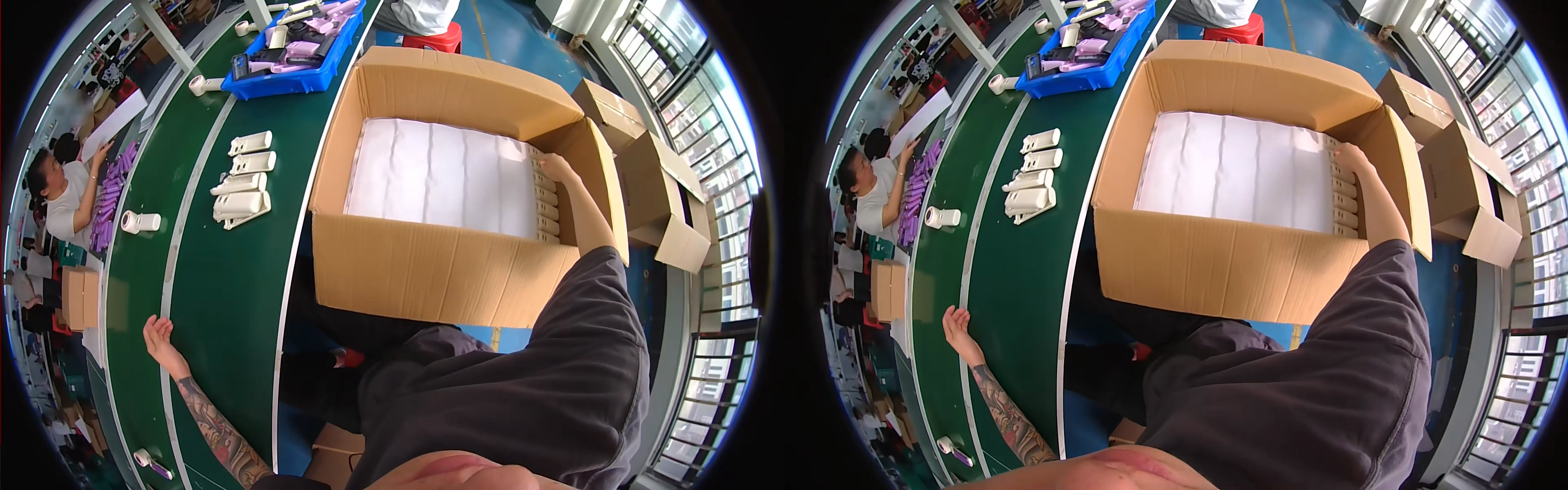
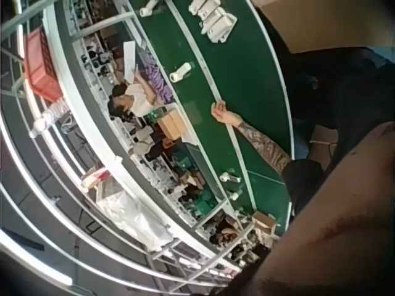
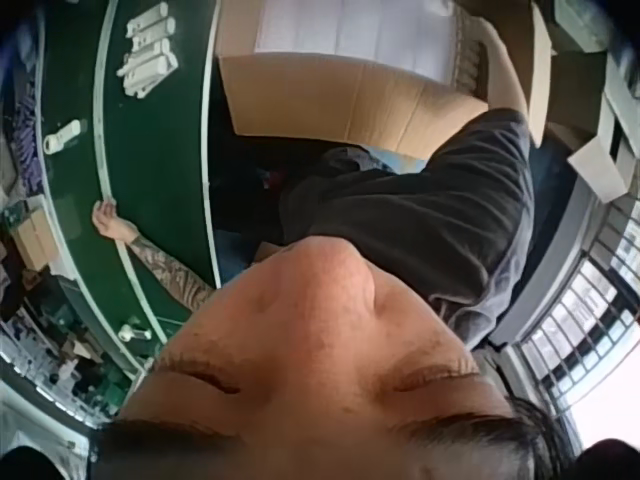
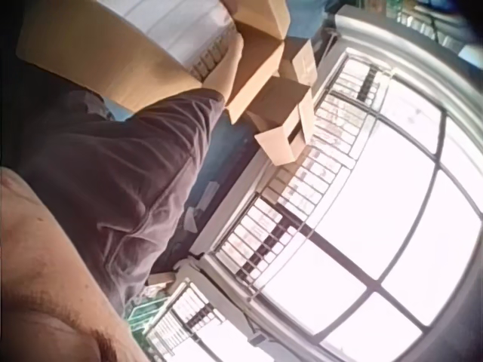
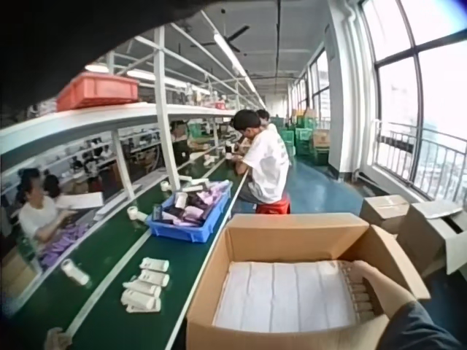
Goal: The person assembles portable fans by attaching plastic covers to fan bodies on a conveyor belt. The person also removes plastic covers and a foam sheet from a cardboard box to continue assembling the fans.
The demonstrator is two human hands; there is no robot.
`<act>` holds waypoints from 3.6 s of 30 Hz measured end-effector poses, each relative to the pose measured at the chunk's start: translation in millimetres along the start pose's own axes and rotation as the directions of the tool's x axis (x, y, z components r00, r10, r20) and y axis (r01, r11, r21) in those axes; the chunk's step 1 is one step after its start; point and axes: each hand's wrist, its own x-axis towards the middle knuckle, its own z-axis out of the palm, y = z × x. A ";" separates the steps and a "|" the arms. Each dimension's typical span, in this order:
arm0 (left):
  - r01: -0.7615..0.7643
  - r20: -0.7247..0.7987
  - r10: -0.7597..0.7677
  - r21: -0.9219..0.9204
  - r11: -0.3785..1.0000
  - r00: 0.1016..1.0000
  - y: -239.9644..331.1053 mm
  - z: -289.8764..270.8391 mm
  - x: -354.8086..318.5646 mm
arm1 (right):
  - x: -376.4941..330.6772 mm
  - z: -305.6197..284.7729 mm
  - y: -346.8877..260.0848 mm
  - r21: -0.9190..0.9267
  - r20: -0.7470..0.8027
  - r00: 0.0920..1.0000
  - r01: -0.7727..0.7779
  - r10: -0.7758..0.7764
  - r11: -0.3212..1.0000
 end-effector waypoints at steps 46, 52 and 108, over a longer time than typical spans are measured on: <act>0.067 -0.076 -0.055 0.166 0.984 0.996 -16.5 -8.8 3.5 | 5.3 0.1 62.3 -0.843 0.203 0.968 0.097 0.147 0.528; 0.053 -0.063 -0.041 0.196 0.979 0.997 -8.2 -13.3 -1.1 | 4.6 -32.1 65.8 -0.593 0.100 0.993 0.014 0.056 0.805; 0.052 -0.054 -0.038 0.286 0.957 0.998 -8.5 -4.4 -0.8 | -99.5 -16.8 77.3 -0.475 0.395 0.910 0.084 0.127 0.876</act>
